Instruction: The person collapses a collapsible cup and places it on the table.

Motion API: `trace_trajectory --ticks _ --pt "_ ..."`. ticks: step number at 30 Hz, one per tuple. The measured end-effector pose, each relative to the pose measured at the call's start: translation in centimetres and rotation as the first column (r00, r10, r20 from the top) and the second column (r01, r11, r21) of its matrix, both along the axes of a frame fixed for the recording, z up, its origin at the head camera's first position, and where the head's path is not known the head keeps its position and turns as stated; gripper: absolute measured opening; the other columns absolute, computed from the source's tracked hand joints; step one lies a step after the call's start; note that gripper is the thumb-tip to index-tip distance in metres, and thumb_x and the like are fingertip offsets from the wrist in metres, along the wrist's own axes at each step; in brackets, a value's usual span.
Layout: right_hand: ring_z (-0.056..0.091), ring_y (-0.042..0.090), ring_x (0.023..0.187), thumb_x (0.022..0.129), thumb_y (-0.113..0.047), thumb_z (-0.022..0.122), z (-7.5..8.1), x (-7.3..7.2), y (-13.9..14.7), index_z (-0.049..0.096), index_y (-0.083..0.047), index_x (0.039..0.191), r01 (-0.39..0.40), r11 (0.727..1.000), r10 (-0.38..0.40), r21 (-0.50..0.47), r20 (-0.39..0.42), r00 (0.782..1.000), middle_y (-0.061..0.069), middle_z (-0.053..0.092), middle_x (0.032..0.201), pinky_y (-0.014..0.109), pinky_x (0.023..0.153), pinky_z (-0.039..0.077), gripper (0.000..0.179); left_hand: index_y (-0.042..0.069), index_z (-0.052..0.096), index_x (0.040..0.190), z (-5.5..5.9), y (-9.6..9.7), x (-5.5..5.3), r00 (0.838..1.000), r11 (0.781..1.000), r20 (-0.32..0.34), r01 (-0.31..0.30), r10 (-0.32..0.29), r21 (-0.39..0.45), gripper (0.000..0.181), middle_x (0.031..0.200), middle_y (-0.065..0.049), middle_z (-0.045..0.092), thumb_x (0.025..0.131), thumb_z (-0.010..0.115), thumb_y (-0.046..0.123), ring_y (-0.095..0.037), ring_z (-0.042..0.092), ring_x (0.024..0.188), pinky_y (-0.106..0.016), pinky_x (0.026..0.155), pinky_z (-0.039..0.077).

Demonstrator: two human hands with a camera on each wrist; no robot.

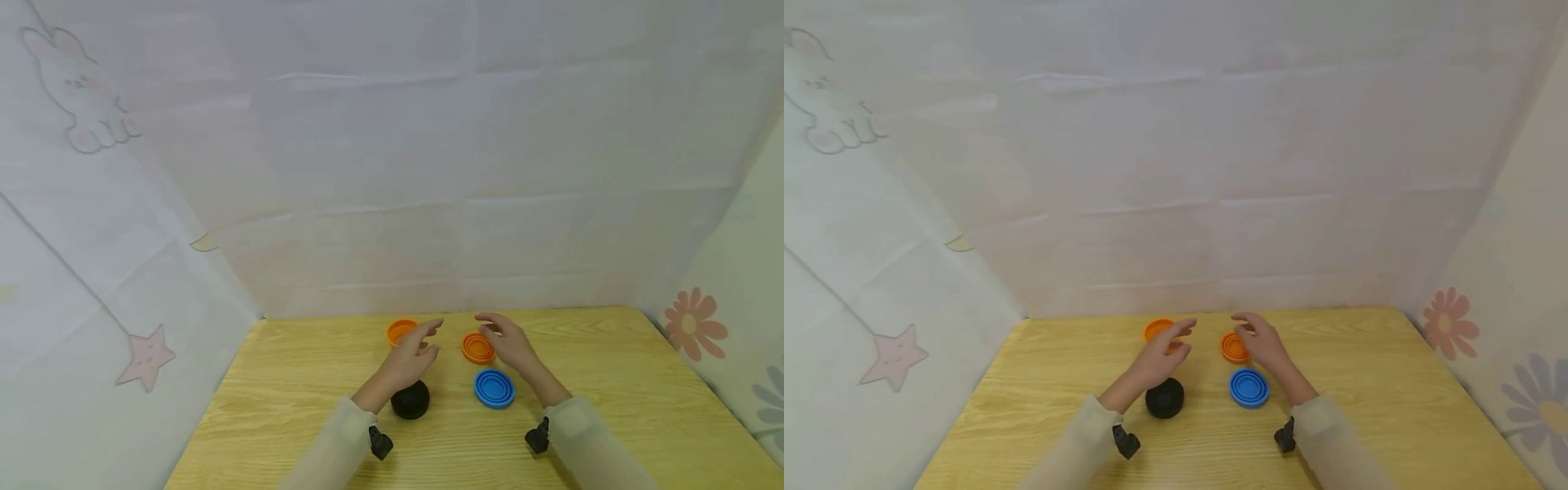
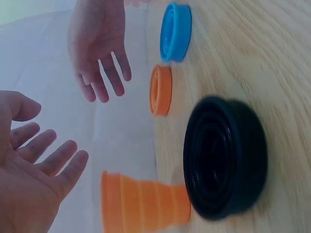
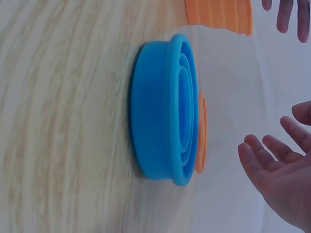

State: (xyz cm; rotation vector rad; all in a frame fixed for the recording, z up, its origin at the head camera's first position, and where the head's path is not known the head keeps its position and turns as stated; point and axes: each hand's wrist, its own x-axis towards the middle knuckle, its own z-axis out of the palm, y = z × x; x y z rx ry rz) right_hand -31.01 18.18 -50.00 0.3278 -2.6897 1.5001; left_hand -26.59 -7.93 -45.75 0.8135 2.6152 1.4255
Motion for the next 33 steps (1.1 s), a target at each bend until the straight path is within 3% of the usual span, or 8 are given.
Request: trace_trajectory --ticks 4,7,13,16,20,25,29,33 --pt "0.056 0.04 0.127 0.105 -0.018 0.058 0.3 0.1 -1.2 0.056 -0.006 0.143 -0.083 0.996 0.085 0.021 -0.122 0.989 0.018 0.052 0.147 0.057 0.102 0.049 0.04 0.022 0.039 0.156 0.3 -1.8 0.3 0.993 0.993 -0.114 -0.038 0.025 -0.114 0.051 0.157 -0.003 0.043 0.107 0.053 0.026 -0.025 0.045 0.141 -0.048 0.113 0.041" --pt "0.055 0.041 0.128 0.104 -0.017 0.058 0.2 0.0 -1.9 0.055 -0.003 0.143 -0.133 0.99 0.141 0.05 -0.196 0.971 0.019 0.049 0.15 0.056 0.101 0.05 0.041 0.017 0.04 0.156 0.2 -2.9 0.3 0.975 0.981 -0.22 -0.064 0.023 -0.183 0.052 0.156 -0.004 0.044 0.106 0.055 0.023 -0.027 0.042 0.142 -0.049 0.115 0.039" --pt "0.049 0.042 0.134 0.103 -0.015 0.06 0.3 -0.1 -3.1 0.052 -0.002 0.145 -0.197 0.974 0.22 0.111 -0.266 0.939 0.021 0.044 0.154 0.058 0.103 0.048 0.044 0.008 0.045 0.152 -0.5 -5.2 0.0 0.921 0.959 -0.388 -0.119 0.009 -0.259 0.053 0.156 -0.01 0.044 0.101 0.061 0.013 -0.029 0.04 0.144 -0.048 0.117 0.036" --pt "0.043 0.041 0.14 0.104 -0.017 0.06 0.3 0.0 -3.7 0.052 -0.004 0.146 -0.204 0.965 0.244 0.166 -0.276 0.93 0.02 0.042 0.156 0.06 0.108 0.043 0.045 0.007 0.048 0.15 -1.1 -6.3 -0.3 0.883 0.944 -0.469 -0.141 -0.016 -0.298 0.054 0.154 -0.014 0.046 0.099 0.065 0.012 -0.031 0.041 0.143 -0.048 0.117 0.037" --pt "0.038 0.041 0.144 0.104 -0.02 0.059 0.3 0.2 -4.7 0.05 -0.005 0.148 -0.218 0.947 0.28 0.235 -0.279 0.918 0.019 0.04 0.157 0.061 0.113 0.036 0.046 0.008 0.05 0.148 -2.0 -7.3 -0.7 0.846 0.929 -0.533 -0.172 -0.032 -0.329 0.057 0.155 -0.014 0.045 0.095 0.07 0.013 -0.035 0.041 0.143 -0.053 0.114 0.038" --pt "0.036 0.042 0.145 0.105 -0.022 0.058 0.4 0.4 -5.9 0.047 -0.007 0.15 -0.23 0.924 0.312 0.305 -0.257 0.915 0.02 0.037 0.159 0.061 0.113 0.036 0.049 0.009 0.048 0.15 -2.9 -8.1 -1.4 0.842 0.908 -0.539 -0.197 -0.037 -0.371 0.059 0.159 -0.011 0.039 0.096 0.07 0.017 -0.039 0.038 0.144 -0.056 0.112 0.039" --pt "0.036 0.041 0.145 0.105 -0.022 0.058 0.3 0.6 -6.8 0.045 -0.009 0.152 -0.236 0.904 0.333 0.357 -0.238 0.912 0.019 0.034 0.161 0.06 0.113 0.036 0.051 0.009 0.045 0.152 -3.6 -8.6 -1.7 0.857 0.888 -0.515 -0.215 -0.029 -0.407 0.06 0.162 -0.013 0.034 0.098 0.068 0.02 -0.042 0.036 0.145 -0.057 0.112 0.039" --pt "0.038 0.039 0.144 0.104 -0.021 0.059 0.0 0.6 -7.6 0.045 -0.009 0.152 -0.234 0.891 0.345 0.389 -0.244 0.907 0.017 0.033 0.162 0.058 0.112 0.038 0.052 0.007 0.042 0.154 -4.1 -8.9 -1.9 0.873 0.889 -0.487 -0.2 -0.029 -0.411 0.062 0.163 -0.015 0.031 0.098 0.067 0.017 -0.045 0.035 0.145 -0.06 0.112 0.038"
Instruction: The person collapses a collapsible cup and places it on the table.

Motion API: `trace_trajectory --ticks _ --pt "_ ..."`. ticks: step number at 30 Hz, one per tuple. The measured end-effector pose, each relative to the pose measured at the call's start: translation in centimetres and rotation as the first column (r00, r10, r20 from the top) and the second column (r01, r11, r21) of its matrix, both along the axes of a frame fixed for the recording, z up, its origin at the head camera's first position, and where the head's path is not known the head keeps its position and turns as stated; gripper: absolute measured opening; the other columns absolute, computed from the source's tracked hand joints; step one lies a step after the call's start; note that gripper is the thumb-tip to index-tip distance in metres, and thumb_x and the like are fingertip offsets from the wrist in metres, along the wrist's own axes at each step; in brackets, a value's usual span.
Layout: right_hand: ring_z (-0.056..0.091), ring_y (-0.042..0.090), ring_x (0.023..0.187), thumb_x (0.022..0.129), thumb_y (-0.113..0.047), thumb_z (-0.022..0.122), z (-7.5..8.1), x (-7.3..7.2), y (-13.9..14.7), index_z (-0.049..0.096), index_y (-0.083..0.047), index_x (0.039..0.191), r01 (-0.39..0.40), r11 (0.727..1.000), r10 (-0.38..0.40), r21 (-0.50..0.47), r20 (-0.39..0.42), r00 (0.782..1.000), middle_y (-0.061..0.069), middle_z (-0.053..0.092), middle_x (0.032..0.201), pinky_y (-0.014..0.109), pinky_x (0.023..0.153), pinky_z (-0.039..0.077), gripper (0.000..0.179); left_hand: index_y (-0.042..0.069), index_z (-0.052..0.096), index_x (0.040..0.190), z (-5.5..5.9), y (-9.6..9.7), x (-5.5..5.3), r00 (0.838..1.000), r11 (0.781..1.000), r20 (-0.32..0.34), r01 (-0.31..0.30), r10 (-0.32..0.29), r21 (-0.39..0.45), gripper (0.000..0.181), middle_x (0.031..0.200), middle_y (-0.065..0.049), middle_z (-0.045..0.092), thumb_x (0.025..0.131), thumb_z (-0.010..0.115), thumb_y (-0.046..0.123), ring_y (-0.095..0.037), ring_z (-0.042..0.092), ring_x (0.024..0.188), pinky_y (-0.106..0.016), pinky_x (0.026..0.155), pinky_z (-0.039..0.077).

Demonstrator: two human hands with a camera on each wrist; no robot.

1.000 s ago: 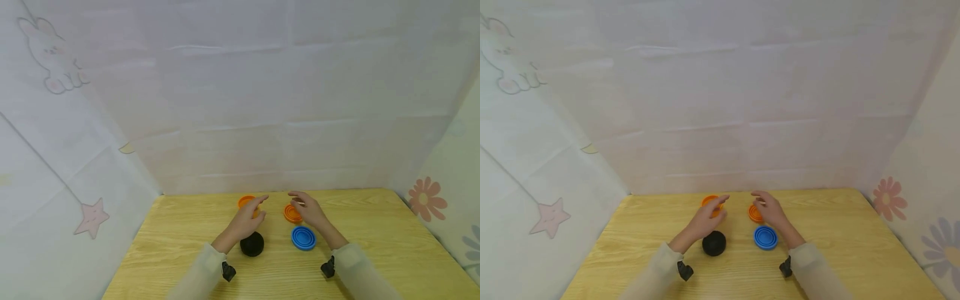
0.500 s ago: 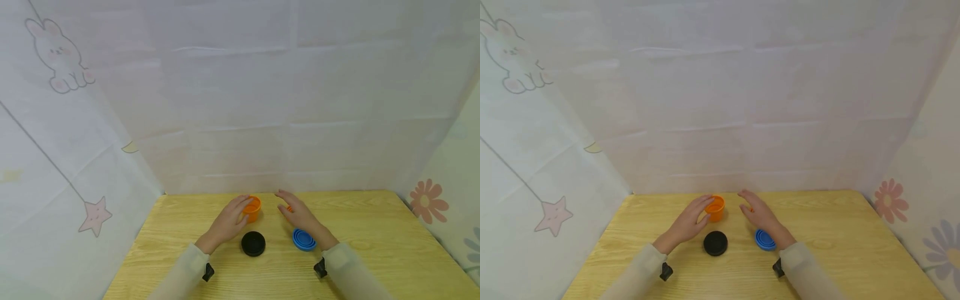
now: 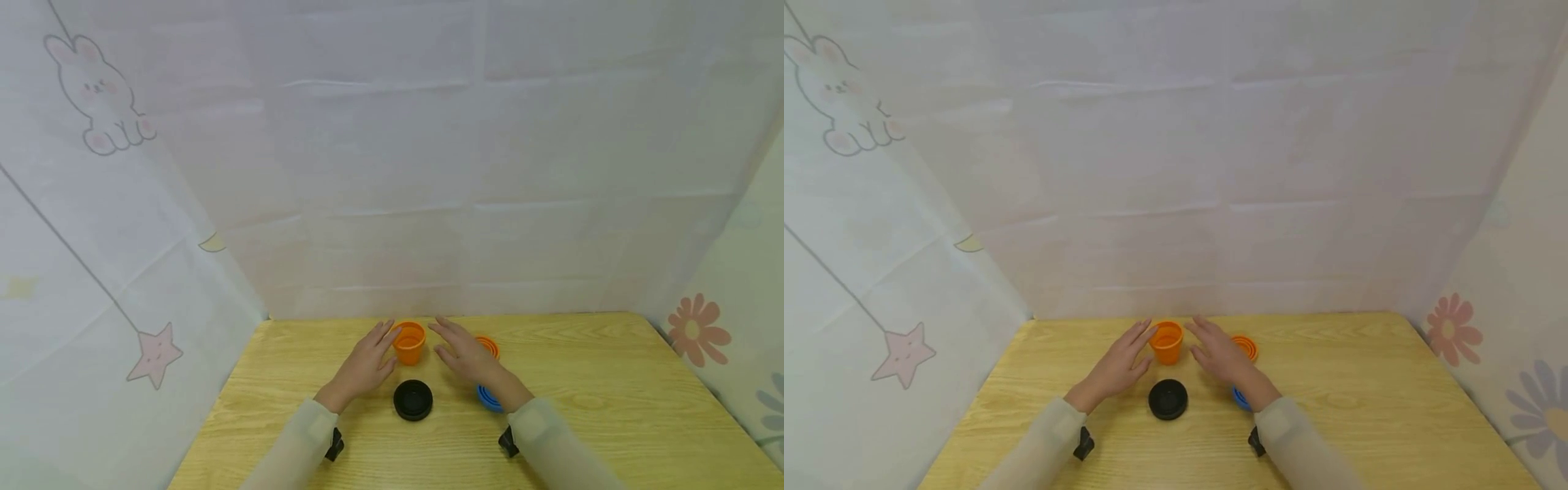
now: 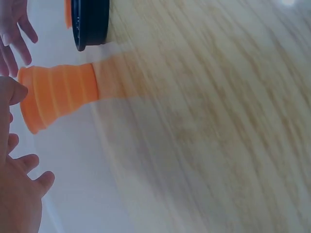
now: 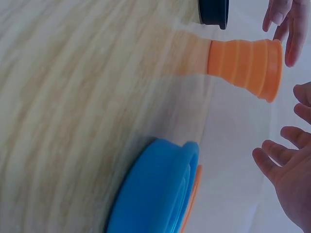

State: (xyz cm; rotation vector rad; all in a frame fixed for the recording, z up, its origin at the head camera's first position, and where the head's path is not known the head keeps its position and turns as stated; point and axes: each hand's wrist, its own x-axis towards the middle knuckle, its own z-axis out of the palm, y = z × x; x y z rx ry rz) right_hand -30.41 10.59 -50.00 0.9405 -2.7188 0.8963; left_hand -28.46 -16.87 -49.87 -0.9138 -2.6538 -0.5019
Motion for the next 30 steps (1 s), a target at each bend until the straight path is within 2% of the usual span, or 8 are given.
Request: trace_trajectory --ticks 7,14,23,30 --pt "0.04 0.037 0.143 0.103 -0.02 0.061 -0.5 -0.1 -1.2 0.045 -0.011 0.153 -0.013 0.998 0.015 0.056 -0.035 0.999 0.015 0.035 0.161 0.056 0.112 0.041 0.053 0.007 0.038 0.156 -0.7 -0.2 -0.3 1.0 0.999 0.026 -0.01 0.011 -0.036 0.062 0.163 -0.017 0.029 0.101 0.064 0.018 -0.045 0.034 0.146 -0.059 0.114 0.036" --pt "0.043 0.039 0.141 0.102 -0.02 0.063 -0.8 -0.2 -2.0 0.047 -0.01 0.151 -0.038 0.998 0.041 0.058 -0.04 0.998 0.018 0.037 0.16 0.056 0.111 0.041 0.052 0.007 0.035 0.157 -1.1 -0.3 -0.6 0.995 1.0 0.096 -0.019 0.02 -0.016 0.062 0.165 -0.015 0.025 0.102 0.062 0.015 -0.042 0.029 0.148 -0.055 0.117 0.032" --pt "0.044 0.034 0.142 0.104 -0.022 0.059 -1.2 -0.2 -2.6 0.047 -0.014 0.152 -0.048 0.995 0.049 0.086 -0.003 0.999 0.012 0.03 0.164 0.05 0.107 0.047 0.05 0.008 0.034 0.158 -1.2 0.0 -0.7 0.983 1.0 0.183 -0.018 0.017 0.002 0.06 0.167 -0.013 0.02 0.104 0.059 0.016 -0.033 0.034 0.148 -0.047 0.112 0.042" --pt "0.054 0.031 0.133 0.102 -0.017 0.062 -1.4 0.0 -3.1 0.052 -0.011 0.147 -0.038 0.996 0.041 0.076 -0.038 0.998 0.013 0.031 0.163 0.045 0.104 0.05 0.046 0.005 0.04 0.154 -1.1 0.5 -0.5 0.988 0.999 0.146 -0.043 0.041 0.014 0.057 0.164 -0.016 0.027 0.102 0.061 0.011 -0.033 0.044 0.142 -0.043 0.104 0.05"
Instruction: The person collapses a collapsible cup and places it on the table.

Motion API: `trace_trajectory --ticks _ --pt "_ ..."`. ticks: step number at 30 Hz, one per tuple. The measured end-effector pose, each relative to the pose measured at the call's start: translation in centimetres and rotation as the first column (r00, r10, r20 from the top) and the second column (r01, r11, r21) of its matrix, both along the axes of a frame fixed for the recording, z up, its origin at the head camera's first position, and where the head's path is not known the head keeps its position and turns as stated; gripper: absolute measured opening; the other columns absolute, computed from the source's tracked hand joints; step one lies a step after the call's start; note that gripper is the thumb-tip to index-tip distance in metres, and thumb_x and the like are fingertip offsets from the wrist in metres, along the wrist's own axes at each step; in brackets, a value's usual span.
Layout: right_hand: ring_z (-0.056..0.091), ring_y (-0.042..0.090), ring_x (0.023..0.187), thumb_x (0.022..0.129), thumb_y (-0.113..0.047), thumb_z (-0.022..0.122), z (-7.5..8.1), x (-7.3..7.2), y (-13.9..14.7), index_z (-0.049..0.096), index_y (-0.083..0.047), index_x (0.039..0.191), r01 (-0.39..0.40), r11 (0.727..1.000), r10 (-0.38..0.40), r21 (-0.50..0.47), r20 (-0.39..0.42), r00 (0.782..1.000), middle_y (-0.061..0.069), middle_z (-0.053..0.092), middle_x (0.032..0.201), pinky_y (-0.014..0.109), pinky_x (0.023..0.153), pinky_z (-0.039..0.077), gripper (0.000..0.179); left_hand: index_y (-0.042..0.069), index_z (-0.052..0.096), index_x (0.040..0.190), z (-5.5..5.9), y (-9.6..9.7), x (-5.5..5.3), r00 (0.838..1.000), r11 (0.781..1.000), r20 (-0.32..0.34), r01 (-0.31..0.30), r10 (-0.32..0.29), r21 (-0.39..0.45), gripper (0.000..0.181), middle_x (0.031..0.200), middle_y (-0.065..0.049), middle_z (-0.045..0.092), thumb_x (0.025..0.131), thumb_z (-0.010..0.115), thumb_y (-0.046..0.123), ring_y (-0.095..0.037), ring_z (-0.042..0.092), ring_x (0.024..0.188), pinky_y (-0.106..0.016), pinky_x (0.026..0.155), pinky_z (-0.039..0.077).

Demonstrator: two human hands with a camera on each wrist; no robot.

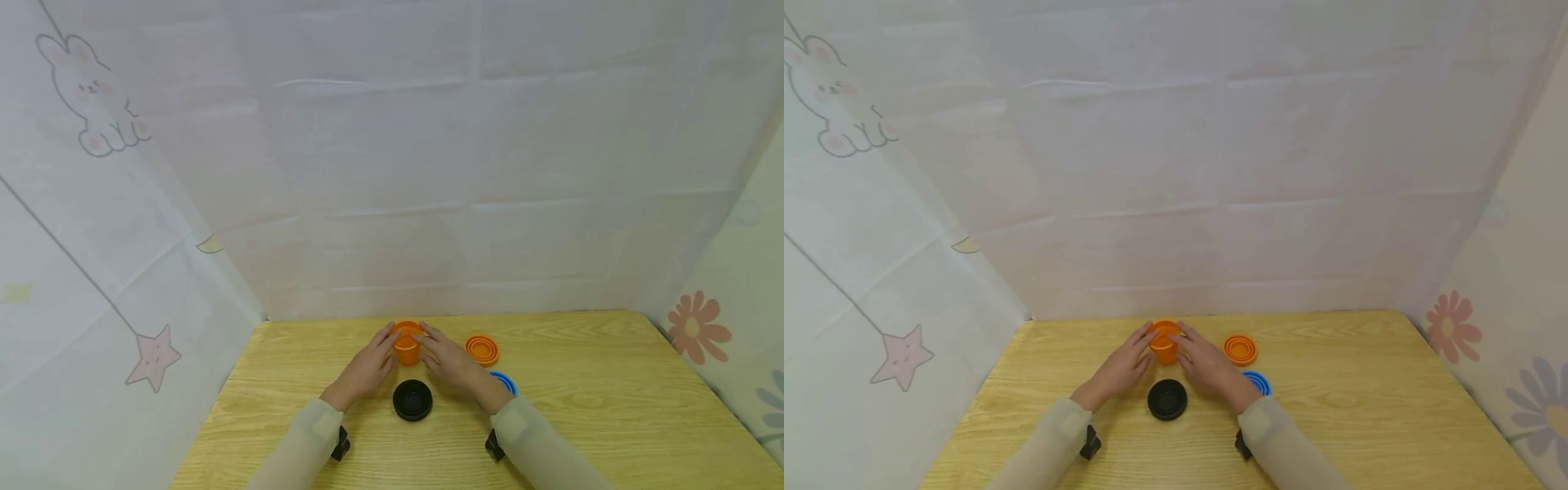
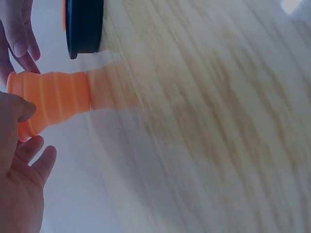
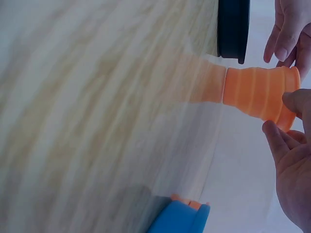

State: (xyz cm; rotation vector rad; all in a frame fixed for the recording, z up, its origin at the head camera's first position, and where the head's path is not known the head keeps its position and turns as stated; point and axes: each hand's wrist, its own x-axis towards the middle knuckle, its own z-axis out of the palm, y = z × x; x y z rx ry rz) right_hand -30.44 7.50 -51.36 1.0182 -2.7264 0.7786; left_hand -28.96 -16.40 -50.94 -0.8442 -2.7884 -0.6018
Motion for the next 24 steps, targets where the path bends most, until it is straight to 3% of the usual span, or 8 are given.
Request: trace_trajectory --ticks 4,8,12,16,20,24 --pt "0.066 0.028 0.116 0.099 -0.01 0.067 0.1 0.1 -0.2 0.059 -0.006 0.14 -0.018 0.998 0.013 -0.063 -0.079 0.997 0.018 0.039 0.158 0.04 0.093 0.057 0.043 0.001 0.049 0.147 0.4 0.2 0.1 0.998 0.998 -0.054 -0.021 0.023 0.053 0.051 0.159 -0.018 0.036 0.099 0.065 0.007 -0.034 0.049 0.137 -0.043 0.103 0.051" --pt "0.069 0.026 0.108 0.096 -0.004 0.069 0.4 0.3 -0.3 0.062 -0.003 0.135 -0.054 0.988 0.031 -0.147 -0.156 0.987 0.022 0.044 0.153 0.032 0.085 0.06 0.039 -0.001 0.056 0.14 1.2 0.4 0.2 0.996 0.984 -0.077 -0.024 0.039 0.179 0.045 0.153 -0.018 0.044 0.097 0.067 0.006 -0.033 0.056 0.13 -0.04 0.098 0.054" --pt "0.064 0.032 0.117 0.094 0.0 0.07 1.0 0.8 0.0 0.064 -0.002 0.131 -0.096 0.958 0.047 -0.271 -0.183 0.982 0.024 0.049 0.147 0.03 0.085 0.06 0.038 -0.001 0.057 0.139 2.5 0.4 0.8 1.0 0.948 -0.03 0.004 0.006 0.318 0.043 0.151 -0.017 0.047 0.098 0.065 0.008 -0.033 0.057 0.129 -0.037 0.095 0.056" --pt "0.066 0.032 0.112 0.092 0.0 0.071 2.0 1.4 0.4 0.065 -0.002 0.131 -0.139 0.922 0.056 -0.36 -0.231 0.971 0.024 0.054 0.141 0.028 0.085 0.06 0.039 0.001 0.057 0.14 3.8 0.6 1.6 0.999 0.927 0.011 0.028 -0.034 0.374 0.041 0.15 -0.015 0.048 0.101 0.061 0.012 -0.031 0.057 0.129 -0.036 0.095 0.056" --pt "0.07 0.028 0.101 0.09 -0.001 0.074 2.6 1.9 1.0 0.066 -0.004 0.13 -0.166 0.911 0.047 -0.377 -0.305 0.951 0.023 0.059 0.134 0.024 0.081 0.059 0.042 0.005 0.056 0.142 4.7 1.0 2.5 0.996 0.913 0.072 0.021 -0.055 0.406 0.04 0.148 -0.014 0.049 0.103 0.058 0.016 -0.028 0.058 0.127 -0.034 0.096 0.056" --pt "0.066 0.025 0.101 0.089 -0.006 0.075 2.9 2.7 1.5 0.067 -0.009 0.13 -0.152 0.912 0.034 -0.382 -0.298 0.954 0.015 0.064 0.127 0.026 0.077 0.06 0.042 0.01 0.056 0.143 5.1 1.4 3.7 0.99 0.897 0.123 0.004 -0.065 0.443 0.041 0.143 -0.01 0.055 0.105 0.056 0.024 -0.025 0.059 0.121 -0.038 0.096 0.056"
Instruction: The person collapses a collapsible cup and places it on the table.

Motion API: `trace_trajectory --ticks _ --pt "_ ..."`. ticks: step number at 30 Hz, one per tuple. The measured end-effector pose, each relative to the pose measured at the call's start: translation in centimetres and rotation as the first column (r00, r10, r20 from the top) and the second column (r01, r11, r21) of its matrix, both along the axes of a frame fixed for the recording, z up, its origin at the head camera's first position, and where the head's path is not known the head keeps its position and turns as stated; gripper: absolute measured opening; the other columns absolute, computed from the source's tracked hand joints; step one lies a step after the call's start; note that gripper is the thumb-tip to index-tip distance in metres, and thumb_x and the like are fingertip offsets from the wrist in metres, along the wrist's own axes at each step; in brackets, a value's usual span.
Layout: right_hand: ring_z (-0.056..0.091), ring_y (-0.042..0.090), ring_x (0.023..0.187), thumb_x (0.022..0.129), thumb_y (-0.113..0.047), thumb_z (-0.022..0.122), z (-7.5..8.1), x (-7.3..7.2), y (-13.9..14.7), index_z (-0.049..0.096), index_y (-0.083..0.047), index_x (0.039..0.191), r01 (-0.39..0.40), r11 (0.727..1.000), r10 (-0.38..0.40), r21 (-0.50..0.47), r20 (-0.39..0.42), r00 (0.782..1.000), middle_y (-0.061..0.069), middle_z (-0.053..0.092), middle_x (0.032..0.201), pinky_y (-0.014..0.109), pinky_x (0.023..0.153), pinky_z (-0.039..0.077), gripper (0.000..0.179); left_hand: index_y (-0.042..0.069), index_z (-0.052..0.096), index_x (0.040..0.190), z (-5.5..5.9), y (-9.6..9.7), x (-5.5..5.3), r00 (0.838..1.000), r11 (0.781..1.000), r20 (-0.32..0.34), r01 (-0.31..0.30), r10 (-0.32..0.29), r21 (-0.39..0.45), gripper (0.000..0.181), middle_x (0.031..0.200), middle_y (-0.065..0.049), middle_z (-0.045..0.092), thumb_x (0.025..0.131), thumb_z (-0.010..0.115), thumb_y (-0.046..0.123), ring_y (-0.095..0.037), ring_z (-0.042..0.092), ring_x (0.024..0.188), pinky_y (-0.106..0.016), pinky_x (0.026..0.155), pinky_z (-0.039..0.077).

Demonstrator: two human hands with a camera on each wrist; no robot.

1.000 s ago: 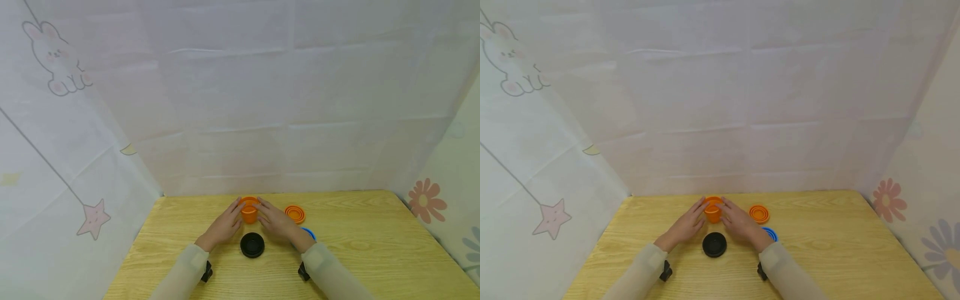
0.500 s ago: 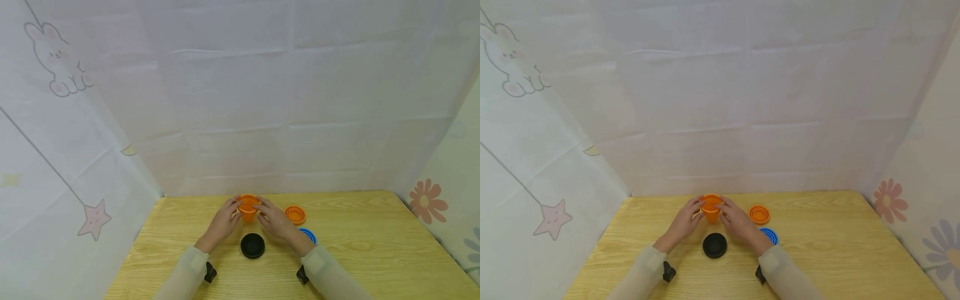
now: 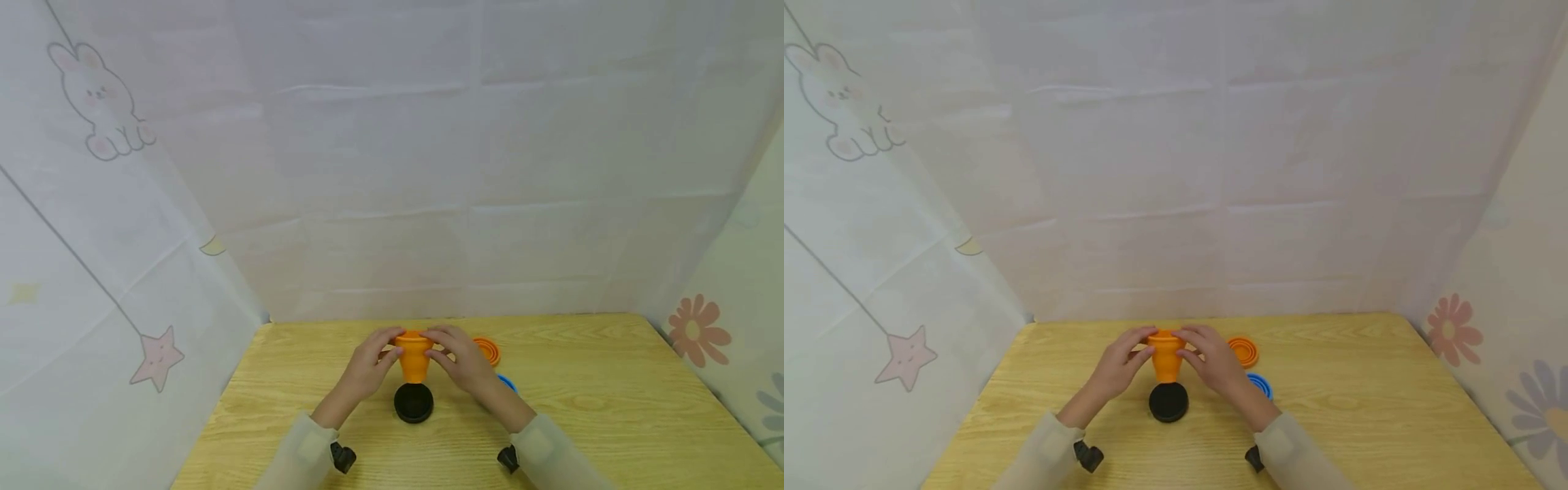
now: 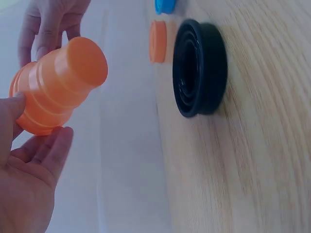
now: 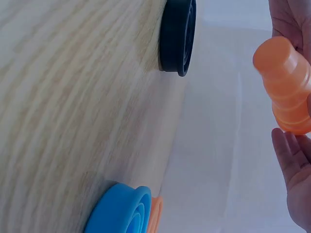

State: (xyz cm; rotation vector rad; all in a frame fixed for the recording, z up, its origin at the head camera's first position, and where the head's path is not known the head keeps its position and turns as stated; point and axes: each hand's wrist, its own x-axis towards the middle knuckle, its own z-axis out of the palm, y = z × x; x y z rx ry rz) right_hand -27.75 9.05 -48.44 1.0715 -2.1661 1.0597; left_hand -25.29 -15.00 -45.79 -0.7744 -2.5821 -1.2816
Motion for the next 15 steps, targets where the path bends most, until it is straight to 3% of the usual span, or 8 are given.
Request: trace_trajectory --ticks 4,7,11,15 --pt "0.064 0.023 0.106 0.091 -0.015 0.075 0.3 1.0 0.7 0.067 -0.014 0.13 0.016 1.0 -0.015 -0.008 0.084 0.996 0.005 0.067 0.123 0.037 0.083 0.06 0.04 0.014 0.059 0.141 0.1 0.4 0.8 1.0 1.0 0.02 0.013 -0.013 0.018 0.04 0.137 -0.004 0.059 0.105 0.056 0.033 -0.023 0.06 0.12 -0.043 0.097 0.056" --pt "0.065 0.021 0.107 0.093 -0.018 0.073 0.4 1.8 1.3 0.067 -0.014 0.131 -0.015 1.0 0.02 -0.027 0.182 0.983 0.003 0.067 0.122 0.042 0.088 0.059 0.038 0.018 0.062 0.136 0.1 0.6 1.5 0.999 0.999 0.031 0.031 -0.032 0.035 0.037 0.131 0.0 0.061 0.103 0.059 0.035 -0.021 0.06 0.119 -0.046 0.098 0.054" --pt "0.064 0.018 0.107 0.096 -0.02 0.069 0.5 2.9 2.1 0.066 -0.015 0.132 -0.092 0.994 0.109 -0.067 0.336 0.936 0.001 0.065 0.12 0.041 0.092 0.058 0.036 0.019 0.064 0.133 -0.1 0.8 2.5 0.995 0.997 0.076 0.057 -0.061 0.055 0.037 0.126 0.005 0.063 0.1 0.064 0.037 -0.017 0.06 0.116 -0.044 0.099 0.054" --pt "0.064 0.015 0.107 0.1 -0.021 0.065 0.5 3.9 2.8 0.064 -0.015 0.135 -0.14 0.986 0.167 -0.093 0.431 0.887 -0.001 0.066 0.12 0.036 0.093 0.057 0.035 0.016 0.063 0.133 -0.4 1.1 3.5 0.986 0.994 0.139 0.086 -0.095 0.069 0.038 0.122 0.005 0.067 0.102 0.061 0.037 -0.013 0.064 0.108 -0.035 0.094 0.055"
